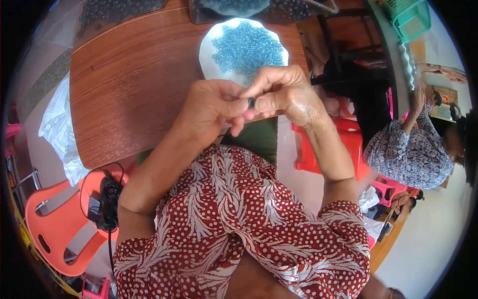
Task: Assembling small blue beads onto black components at a manual workstation.
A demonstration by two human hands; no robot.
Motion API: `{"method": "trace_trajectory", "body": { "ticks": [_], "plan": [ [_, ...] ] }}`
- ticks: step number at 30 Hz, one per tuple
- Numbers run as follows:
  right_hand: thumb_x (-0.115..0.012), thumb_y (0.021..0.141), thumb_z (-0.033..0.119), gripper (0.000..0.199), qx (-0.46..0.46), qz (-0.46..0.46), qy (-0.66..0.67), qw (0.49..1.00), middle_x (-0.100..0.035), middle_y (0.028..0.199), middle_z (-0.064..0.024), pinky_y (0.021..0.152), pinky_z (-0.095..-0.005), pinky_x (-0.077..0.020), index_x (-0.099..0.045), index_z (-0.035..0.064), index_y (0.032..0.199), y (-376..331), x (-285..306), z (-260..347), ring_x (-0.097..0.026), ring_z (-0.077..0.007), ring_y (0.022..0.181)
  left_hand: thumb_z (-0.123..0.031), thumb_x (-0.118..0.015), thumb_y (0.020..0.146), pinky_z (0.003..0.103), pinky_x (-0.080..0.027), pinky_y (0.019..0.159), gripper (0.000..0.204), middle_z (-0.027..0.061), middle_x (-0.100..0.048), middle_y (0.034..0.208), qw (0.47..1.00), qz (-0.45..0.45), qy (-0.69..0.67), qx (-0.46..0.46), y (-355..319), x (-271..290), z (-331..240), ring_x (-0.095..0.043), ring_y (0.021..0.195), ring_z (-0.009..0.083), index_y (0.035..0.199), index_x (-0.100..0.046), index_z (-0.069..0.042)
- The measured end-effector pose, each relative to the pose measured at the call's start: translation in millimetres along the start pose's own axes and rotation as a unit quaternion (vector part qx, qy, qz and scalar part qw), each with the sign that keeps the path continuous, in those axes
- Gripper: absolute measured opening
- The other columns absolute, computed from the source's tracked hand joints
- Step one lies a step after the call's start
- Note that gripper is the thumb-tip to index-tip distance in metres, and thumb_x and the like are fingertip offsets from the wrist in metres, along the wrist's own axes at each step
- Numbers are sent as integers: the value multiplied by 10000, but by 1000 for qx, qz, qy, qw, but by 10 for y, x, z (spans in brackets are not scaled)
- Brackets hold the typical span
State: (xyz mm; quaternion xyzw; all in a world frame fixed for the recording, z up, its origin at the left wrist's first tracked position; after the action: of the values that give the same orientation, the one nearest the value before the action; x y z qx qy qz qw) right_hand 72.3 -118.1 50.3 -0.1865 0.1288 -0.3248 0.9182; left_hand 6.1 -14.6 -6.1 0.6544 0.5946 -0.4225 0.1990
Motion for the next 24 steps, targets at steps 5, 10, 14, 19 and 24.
{"method": "trace_trajectory", "body": {
  "ticks": [5, 10, 14, 19, 24],
  "plan": [
    [-548, 713, -140, 125, 66, -17, -69, 995, -615, 672, -92, 497, -202, -424, -600, -26, 720, -112, -113, -64, -568, -101, 574, 39, -604, 749, 231, -419, 374, 106, 169, -607, 682, 999, -33, 21, 15, -135, -44, 74, -542, 462, 156, 829, -579, 104],
    [-476, 760, -156, 153, 71, 7, 5, 997, -609, 752, -110, 658, -277, -505, -571, -58, 828, -170, -261, -58, -607, -163, 699, -6, -598, 759, 266, -445, 439, 118, 122, -604, 681, 997, -42, 62, 22, -191, 47, 84, -560, 506, 171, 855, -583, 61],
    [-594, 716, -124, 318, 164, -17, -40, 985, -621, 817, -74, 689, -231, -468, -591, -34, 1022, -170, -280, 67, -588, -118, 744, 10, -586, 769, 238, -449, 484, 134, 91, -599, 693, 986, -64, 154, 3, -313, -19, -323, -558, 540, 133, 895, -585, 55],
    [-631, 742, -33, 191, 230, -202, -160, 938, -617, 806, -37, 676, -221, -459, -636, -25, 933, -213, 190, 235, -561, -96, 712, -22, -579, 779, 224, -430, 532, 187, 93, -601, 730, 913, -143, 292, -246, -481, -119, -1350, -545, 567, 125, 955, -577, 41],
    [-623, 716, -76, 149, 230, -203, -242, 920, -609, 787, -38, 619, -223, -444, -658, -5, 842, -80, 520, -144, -545, -105, 711, -209, -569, 850, 240, -383, 744, 334, 58, -567, 860, 796, -239, 450, -327, -294, 334, -2516, -518, 762, 140, 1098, -546, 13]
  ]
}}
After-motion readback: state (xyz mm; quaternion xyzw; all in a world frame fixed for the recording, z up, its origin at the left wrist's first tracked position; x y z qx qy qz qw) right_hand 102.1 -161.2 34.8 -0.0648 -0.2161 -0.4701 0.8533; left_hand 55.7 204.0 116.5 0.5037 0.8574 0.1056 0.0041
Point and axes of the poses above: each hand's wrist, its own y-axis towards the middle knuckle, its own x-axis out of the back of the hand, z = x × y, the point moved 5 cm from there along y, towards the middle knuckle
